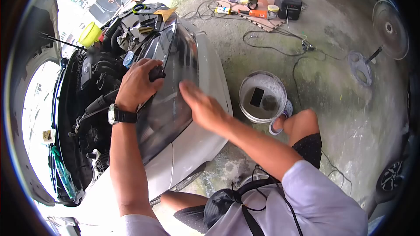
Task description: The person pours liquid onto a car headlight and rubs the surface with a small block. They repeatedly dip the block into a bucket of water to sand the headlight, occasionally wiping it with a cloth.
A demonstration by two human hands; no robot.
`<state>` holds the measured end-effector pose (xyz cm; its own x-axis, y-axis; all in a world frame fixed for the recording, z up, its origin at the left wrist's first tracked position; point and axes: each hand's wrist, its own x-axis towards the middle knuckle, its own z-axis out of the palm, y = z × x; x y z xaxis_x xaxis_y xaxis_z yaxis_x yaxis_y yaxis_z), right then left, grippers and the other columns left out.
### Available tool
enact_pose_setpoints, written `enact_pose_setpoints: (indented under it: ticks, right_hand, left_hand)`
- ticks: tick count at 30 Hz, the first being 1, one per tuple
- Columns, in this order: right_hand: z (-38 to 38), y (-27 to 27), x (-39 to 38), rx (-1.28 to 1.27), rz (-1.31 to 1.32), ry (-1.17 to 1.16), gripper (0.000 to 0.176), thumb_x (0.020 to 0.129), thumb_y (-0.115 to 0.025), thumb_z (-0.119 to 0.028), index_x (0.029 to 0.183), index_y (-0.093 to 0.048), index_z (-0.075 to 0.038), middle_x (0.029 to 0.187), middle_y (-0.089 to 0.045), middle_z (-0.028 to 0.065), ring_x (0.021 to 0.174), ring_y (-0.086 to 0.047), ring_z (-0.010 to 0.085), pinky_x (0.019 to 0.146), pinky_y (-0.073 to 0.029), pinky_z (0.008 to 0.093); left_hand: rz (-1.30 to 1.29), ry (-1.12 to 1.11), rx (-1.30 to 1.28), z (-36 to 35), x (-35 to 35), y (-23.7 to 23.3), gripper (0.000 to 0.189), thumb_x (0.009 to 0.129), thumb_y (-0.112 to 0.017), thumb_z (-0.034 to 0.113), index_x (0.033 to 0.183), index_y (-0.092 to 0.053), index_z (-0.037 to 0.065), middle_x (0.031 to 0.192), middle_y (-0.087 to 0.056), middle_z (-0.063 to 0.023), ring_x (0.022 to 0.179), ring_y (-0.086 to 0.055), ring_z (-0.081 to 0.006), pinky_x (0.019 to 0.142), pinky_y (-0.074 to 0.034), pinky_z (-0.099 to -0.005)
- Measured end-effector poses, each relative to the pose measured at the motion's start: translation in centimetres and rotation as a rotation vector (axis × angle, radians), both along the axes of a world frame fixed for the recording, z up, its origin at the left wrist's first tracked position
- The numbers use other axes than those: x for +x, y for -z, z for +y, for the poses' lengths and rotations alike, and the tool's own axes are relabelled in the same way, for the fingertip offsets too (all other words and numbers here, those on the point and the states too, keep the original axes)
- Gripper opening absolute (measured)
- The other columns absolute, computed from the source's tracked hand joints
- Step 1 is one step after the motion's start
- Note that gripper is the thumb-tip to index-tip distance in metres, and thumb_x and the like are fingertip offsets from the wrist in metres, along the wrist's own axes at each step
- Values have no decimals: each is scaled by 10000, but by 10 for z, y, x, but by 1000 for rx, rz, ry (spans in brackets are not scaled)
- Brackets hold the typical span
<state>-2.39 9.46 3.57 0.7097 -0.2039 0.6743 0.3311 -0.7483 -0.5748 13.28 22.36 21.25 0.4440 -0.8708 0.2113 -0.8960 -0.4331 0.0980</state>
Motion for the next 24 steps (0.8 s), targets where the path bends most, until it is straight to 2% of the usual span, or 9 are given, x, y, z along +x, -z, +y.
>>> enact_pose_setpoints:
  ticks: [3,5,7,10,14,18,22,24]
  right_hand:
    - [-30,-11,51,58,58,32,591,861,-534,132,1452,-526,162,1484,-567,379,1436,-543,477,1196,-495,470]
    - [-12,-4,35,78,41,30,633,843,-543,151,1474,-505,148,1531,-530,373,1453,-524,479,1205,-486,457]
    - [21,4,-4,-50,-23,49,626,843,-553,144,1468,-511,147,1523,-539,370,1439,-537,480,1202,-489,453]
    - [19,5,-19,-59,-76,-26,633,849,-558,136,1480,-505,142,1530,-543,356,1435,-545,478,1203,-489,458]
    - [-31,-7,45,60,110,38,643,862,-562,121,1501,-496,137,1537,-544,351,1441,-550,474,1204,-489,477]
    - [19,0,-2,-45,-16,26,674,842,-552,140,1513,-494,127,1543,-544,340,1454,-543,453,1214,-488,464]
    - [-2,9,9,-13,-38,-17,705,853,-524,169,1553,-455,126,1582,-497,349,1487,-501,456,1215,-489,467]
    - [-20,-2,40,86,68,46,666,841,-540,156,1504,-489,138,1539,-528,365,1439,-538,479,1185,-505,469]
  left_hand:
    - [15,-20,-18,-3,-5,-9,487,798,-779,209,1264,-750,72,1249,-733,-161,1189,-682,-392,1051,-533,-460]
    - [-2,-23,17,-3,-2,-6,483,799,-778,209,1261,-751,72,1249,-734,-160,1184,-683,-392,1050,-534,-459]
    - [-10,-21,-9,-4,0,-7,486,798,-781,211,1263,-752,73,1249,-734,-159,1187,-681,-396,1049,-535,-461]
    - [-25,-13,-12,-1,-1,-2,481,801,-763,212,1258,-752,66,1251,-734,-160,1192,-677,-393,1058,-532,-455]
    - [27,-43,6,-2,-3,-5,494,804,-755,230,1272,-748,68,1256,-730,-164,1201,-673,-391,1071,-525,-451]
    - [-31,-26,-8,-2,-3,-4,487,816,-756,236,1279,-748,87,1251,-729,-162,1201,-673,-394,1073,-523,-454]
    - [2,-14,-14,-1,1,-2,478,818,-758,225,1276,-749,90,1249,-732,-161,1189,-681,-397,1063,-529,-462]
    - [2,-17,8,0,-3,-2,477,814,-761,224,1271,-751,89,1247,-733,-161,1185,-682,-397,1059,-532,-463]
